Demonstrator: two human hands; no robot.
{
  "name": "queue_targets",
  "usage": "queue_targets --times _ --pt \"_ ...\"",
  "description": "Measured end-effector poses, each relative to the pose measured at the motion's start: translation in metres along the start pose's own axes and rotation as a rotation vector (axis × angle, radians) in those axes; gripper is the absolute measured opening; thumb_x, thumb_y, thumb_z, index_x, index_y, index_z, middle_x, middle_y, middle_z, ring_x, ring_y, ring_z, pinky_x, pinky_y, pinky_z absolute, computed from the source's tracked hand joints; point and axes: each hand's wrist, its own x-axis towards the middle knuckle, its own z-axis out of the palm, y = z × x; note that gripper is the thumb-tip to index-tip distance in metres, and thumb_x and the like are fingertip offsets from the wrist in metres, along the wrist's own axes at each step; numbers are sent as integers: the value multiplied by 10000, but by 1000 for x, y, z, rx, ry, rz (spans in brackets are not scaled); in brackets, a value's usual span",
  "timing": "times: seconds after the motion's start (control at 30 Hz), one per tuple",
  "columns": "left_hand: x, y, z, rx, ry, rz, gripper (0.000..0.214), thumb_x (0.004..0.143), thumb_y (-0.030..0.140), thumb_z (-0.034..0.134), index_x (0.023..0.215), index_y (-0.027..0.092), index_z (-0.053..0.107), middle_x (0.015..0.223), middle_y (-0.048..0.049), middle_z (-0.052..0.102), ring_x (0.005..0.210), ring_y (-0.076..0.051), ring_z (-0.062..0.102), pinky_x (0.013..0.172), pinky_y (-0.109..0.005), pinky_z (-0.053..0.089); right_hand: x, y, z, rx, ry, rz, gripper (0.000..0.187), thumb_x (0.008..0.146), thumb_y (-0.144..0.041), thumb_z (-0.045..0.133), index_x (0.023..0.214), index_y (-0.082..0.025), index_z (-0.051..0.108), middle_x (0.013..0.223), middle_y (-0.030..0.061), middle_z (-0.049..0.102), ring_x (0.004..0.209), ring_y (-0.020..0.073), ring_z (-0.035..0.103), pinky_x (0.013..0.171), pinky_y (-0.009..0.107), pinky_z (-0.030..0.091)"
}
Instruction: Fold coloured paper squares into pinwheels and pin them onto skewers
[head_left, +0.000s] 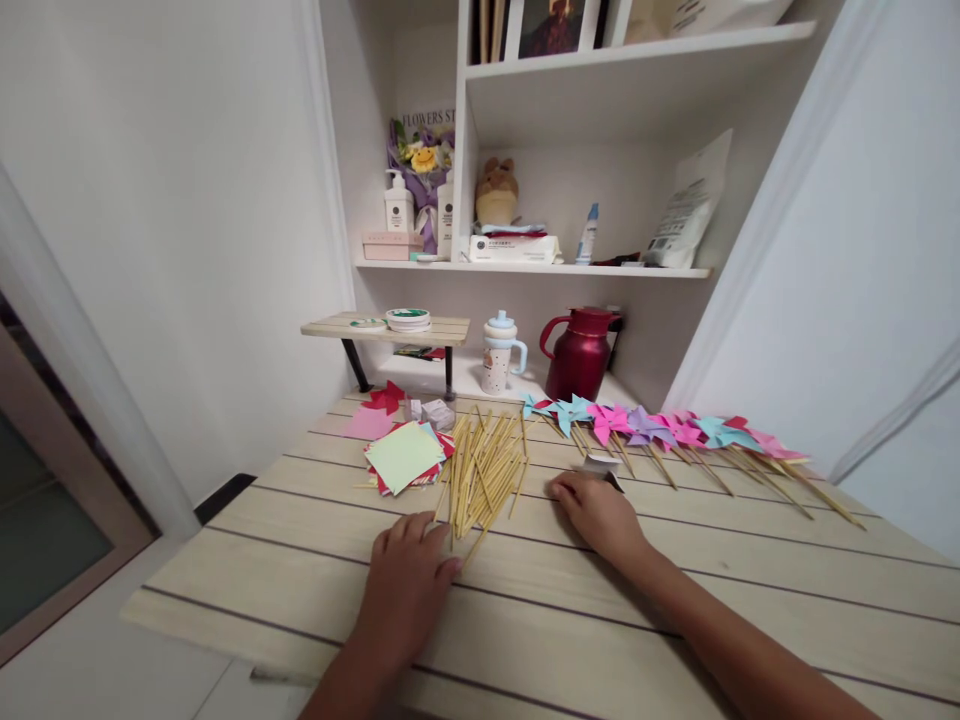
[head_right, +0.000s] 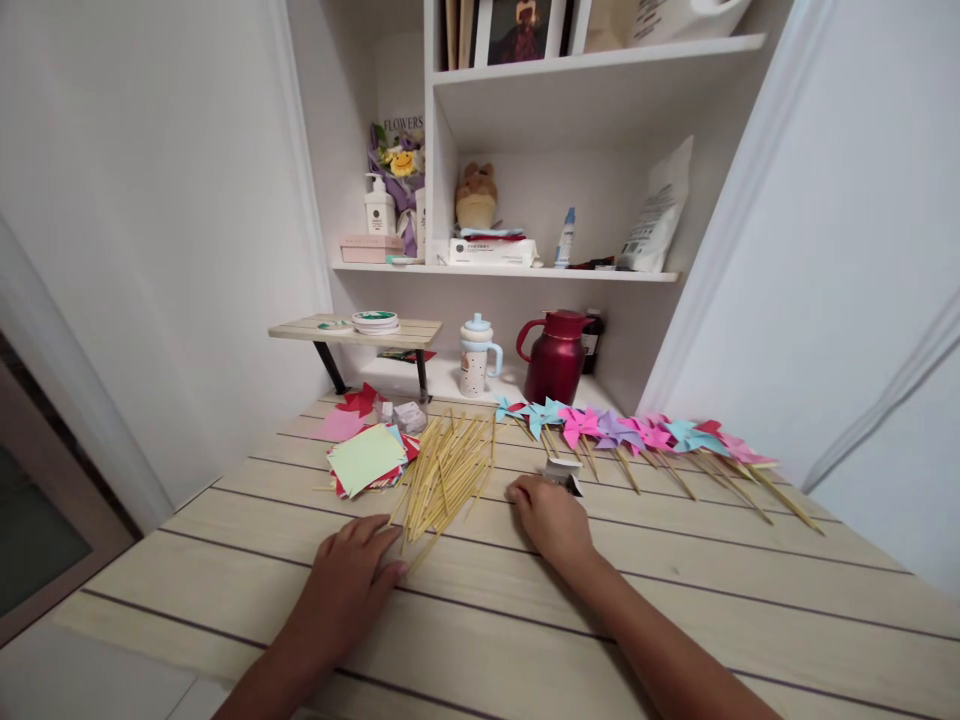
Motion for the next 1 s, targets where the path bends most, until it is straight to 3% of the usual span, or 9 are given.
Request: queue_targets --times 0.17,0.37,0.53,0.63,0.73,0.8,0.9,1.0 --pt "-1 4 7 -8 54 0 390 893 312 482 1249 266 633 1407 -62 559 1309 -262 455 1082 -460 306 -9 4 2 -25 -52 -191 270 908 -222 496 1021 -222 741 1079 105 709 1004 274 633 858 368 453" --pt "-3 -3 15 -10 112 -61 507 885 270 478 1377 157 520 1438 -106 525 1336 -247 433 1114 -416 297 -3 -15 20 51 -106 -366 422 896 -132 457 1247 -274 643 1292 73 648 1185 275 567 1006 468 416" --pt "-6 -12 18 -93 178 -51 483 868 301 504 1326 158 563 1371 -111 588 1284 -263 493 1102 -432 333 -6 -16 9 162 -137 -472 502 885 -132 475 1372 -244 525 1397 62 576 1280 199 524 1080 382 410" --pt "-7 -20 11 -219 336 -53 375 914 356 438 1168 193 660 1244 -93 665 1177 -246 577 1049 -407 408 -15 -3 -10 212 -77 -472 399 926 -204 456 1305 -210 579 1337 92 611 1251 211 547 1073 395 424" --pt "-3 -27 -8 -181 593 -61 341 939 339 406 1019 187 702 1126 -114 675 1082 -242 599 1006 -383 435 -28 20 -23 280 70 -423 342 966 -239 382 1141 -231 676 1151 84 707 1084 220 650 964 399 505" --pt "4 -27 -23 -25 678 -85 322 927 299 449 1151 200 658 1214 -123 612 1150 -263 541 1022 -412 404 -36 36 -24 306 100 -351 325 961 -276 407 1109 -245 695 1073 76 740 981 224 697 881 379 549" --pt "19 -22 -36 138 602 -82 391 890 277 542 1275 223 587 1373 -127 507 1246 -298 454 1021 -442 379 -43 49 -21 314 117 -285 309 942 -321 450 1062 -255 726 1047 70 764 923 240 722 841 376 570" --pt "37 -21 -37 222 472 -44 444 869 288 590 1305 208 565 1464 -143 437 1356 -316 342 1075 -473 296 -46 47 -18 330 90 -286 317 941 -325 452 1067 -258 734 1057 64 767 886 229 729 819 358 574"
